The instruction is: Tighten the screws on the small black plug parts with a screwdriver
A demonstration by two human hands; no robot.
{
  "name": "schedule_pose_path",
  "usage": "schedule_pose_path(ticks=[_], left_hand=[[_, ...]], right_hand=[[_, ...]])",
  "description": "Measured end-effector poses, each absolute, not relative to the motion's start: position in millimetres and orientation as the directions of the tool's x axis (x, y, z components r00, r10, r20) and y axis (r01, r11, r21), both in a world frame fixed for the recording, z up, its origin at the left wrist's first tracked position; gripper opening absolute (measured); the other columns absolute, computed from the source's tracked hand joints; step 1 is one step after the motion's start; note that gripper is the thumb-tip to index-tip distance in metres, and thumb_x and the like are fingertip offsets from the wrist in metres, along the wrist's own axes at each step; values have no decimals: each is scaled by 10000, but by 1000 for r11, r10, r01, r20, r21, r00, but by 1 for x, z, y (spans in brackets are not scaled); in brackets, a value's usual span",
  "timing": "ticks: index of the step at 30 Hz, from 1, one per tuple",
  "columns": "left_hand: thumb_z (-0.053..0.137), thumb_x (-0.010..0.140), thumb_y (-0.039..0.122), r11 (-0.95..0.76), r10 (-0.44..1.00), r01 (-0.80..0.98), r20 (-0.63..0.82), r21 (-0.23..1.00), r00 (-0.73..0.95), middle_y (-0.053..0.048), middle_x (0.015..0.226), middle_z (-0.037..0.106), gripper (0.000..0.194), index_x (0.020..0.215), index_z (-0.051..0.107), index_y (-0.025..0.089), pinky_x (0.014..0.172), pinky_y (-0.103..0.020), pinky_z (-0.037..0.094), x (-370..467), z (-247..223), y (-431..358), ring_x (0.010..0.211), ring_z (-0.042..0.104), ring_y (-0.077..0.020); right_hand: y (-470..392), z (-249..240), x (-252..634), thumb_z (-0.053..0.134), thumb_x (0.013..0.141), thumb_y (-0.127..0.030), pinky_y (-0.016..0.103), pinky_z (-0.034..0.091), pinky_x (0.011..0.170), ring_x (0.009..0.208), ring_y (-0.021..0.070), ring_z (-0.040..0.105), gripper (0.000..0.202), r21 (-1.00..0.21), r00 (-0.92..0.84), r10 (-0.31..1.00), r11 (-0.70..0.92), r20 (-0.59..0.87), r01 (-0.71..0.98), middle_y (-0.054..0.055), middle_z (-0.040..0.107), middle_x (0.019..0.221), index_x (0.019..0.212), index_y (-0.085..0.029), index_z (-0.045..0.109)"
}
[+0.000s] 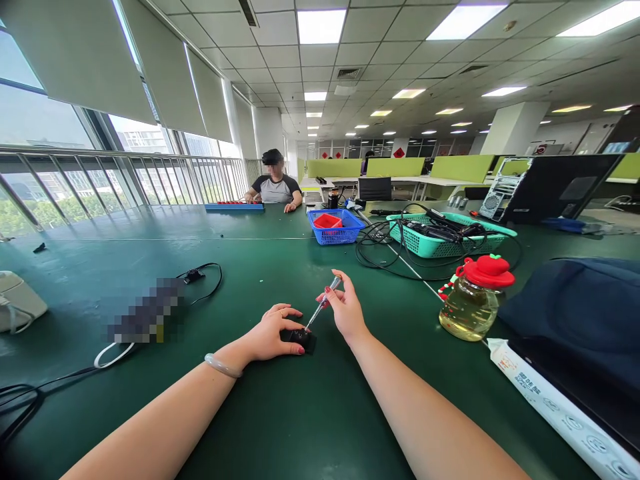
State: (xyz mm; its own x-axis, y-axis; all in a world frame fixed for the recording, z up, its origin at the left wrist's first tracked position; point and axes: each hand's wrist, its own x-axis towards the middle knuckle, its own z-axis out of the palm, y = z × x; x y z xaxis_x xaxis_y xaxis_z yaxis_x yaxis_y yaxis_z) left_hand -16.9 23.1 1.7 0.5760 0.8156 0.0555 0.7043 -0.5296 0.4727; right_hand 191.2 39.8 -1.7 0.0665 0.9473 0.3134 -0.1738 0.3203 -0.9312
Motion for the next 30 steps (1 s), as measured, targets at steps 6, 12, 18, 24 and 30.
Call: schedule_pose_path(ticks=[6,12,18,24,30], left_hand=[[747,670,604,-530,818,705,65,471,571,-52,1359,564,510,1123,713,373,1137,-556,236,-17,2,23,1363,326,-358],[751,668,600,-530,819,710,64,464,570,-54,1367,562,514,1120,717,357,1143,-549,234,-17,1,23,1371,320,-360],[742,664,621,-533,820,703,83,471,566,-51,1363,566,509,1099,724,357,1135,-553,245,-18,-1,24,1370,325,-359],[754,660,604,-526,822,705,72,477,565,-50,1365,567,508,1103,723,357,1136,-553,245,-17,0,23,1372,323,-361],[766,656,589,-522,824,705,70,480,563,-52,1372,560,511,1109,722,356,1138,-552,245,-17,0,23,1371,321,-365]], right_hand=[[40,1,191,710,735,-542,378,523,716,675,199,667,660,-933,62,946,324,318,-156,-59,626,643,1262,-253,437],[40,-6,188,724,729,-539,365,517,720,655,190,662,646,-933,7,934,356,356,-59,-48,648,663,1235,-247,446],[38,-8,187,642,812,-513,386,519,765,679,192,669,566,-934,-14,934,357,358,-27,-29,671,685,1267,-252,428],[38,-5,186,670,765,-533,393,517,767,696,213,681,591,-946,18,951,309,309,-98,-42,640,640,1233,-245,450],[40,-7,187,714,721,-519,395,515,761,673,217,683,557,-950,64,966,258,250,-175,-56,621,599,1136,-240,469]])
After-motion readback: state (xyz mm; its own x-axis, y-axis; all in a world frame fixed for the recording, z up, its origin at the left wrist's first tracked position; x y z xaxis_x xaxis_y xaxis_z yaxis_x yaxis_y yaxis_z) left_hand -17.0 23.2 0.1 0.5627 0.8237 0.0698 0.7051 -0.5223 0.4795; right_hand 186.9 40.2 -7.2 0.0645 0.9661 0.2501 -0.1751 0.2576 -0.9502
